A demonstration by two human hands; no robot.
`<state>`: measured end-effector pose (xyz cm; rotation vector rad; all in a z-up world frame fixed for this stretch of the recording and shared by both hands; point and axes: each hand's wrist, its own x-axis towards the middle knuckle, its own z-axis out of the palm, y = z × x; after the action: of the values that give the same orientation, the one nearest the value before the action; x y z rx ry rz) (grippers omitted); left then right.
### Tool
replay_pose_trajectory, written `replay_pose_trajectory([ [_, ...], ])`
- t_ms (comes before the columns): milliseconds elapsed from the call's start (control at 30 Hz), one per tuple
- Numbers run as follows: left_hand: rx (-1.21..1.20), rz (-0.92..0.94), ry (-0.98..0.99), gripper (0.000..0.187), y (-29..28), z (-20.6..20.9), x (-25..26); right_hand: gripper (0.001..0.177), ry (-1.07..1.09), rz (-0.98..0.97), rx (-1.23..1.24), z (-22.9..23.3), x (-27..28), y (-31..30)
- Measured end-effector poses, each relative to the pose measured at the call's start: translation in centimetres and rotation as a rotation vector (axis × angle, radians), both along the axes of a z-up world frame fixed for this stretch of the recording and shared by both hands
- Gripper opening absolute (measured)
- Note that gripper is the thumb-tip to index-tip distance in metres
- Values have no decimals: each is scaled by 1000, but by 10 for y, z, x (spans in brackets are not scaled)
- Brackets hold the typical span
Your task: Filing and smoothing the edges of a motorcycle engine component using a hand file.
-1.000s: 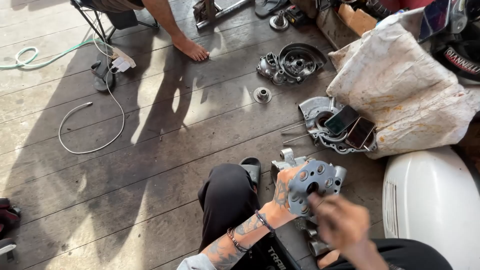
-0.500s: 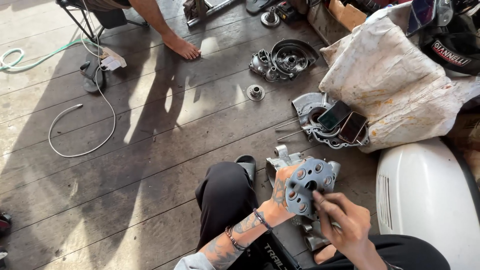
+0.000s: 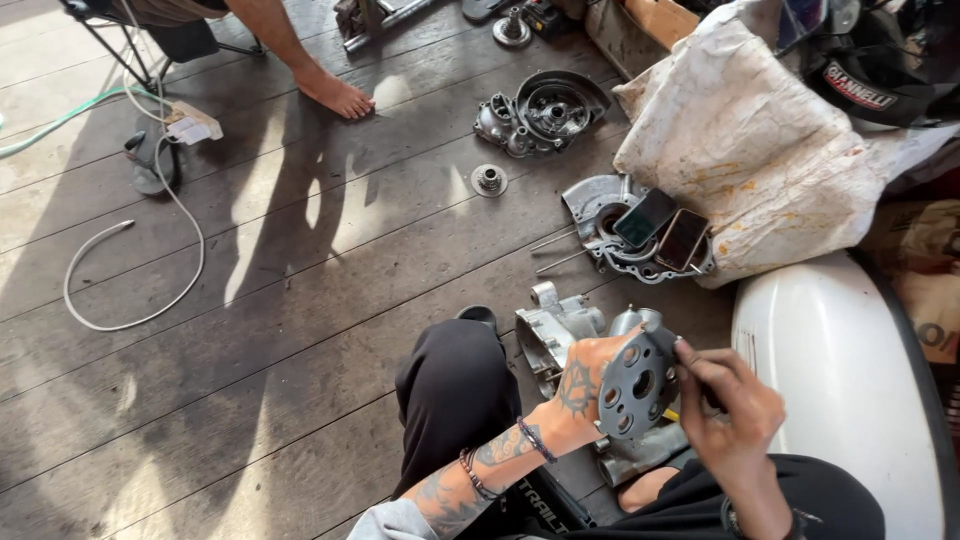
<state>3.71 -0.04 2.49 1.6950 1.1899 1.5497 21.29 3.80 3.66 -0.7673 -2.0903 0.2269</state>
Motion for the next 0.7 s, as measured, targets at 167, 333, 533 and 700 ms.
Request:
replay_pose_trajectory([
  [167,11,50,92,13,8,-3,2,7,-73,148,0,6,-8,-21],
  [333,-35,-4,51,20,8,-8,11,9,-41,-28,-4,2,3,-20],
  [533,-22,42,116,21,11,-21,13,10,-102,167,-68,2,11,-27],
  [700,28,-7,106,18,13,-29,15,6,-128,109,-81,-9,13,-39],
])
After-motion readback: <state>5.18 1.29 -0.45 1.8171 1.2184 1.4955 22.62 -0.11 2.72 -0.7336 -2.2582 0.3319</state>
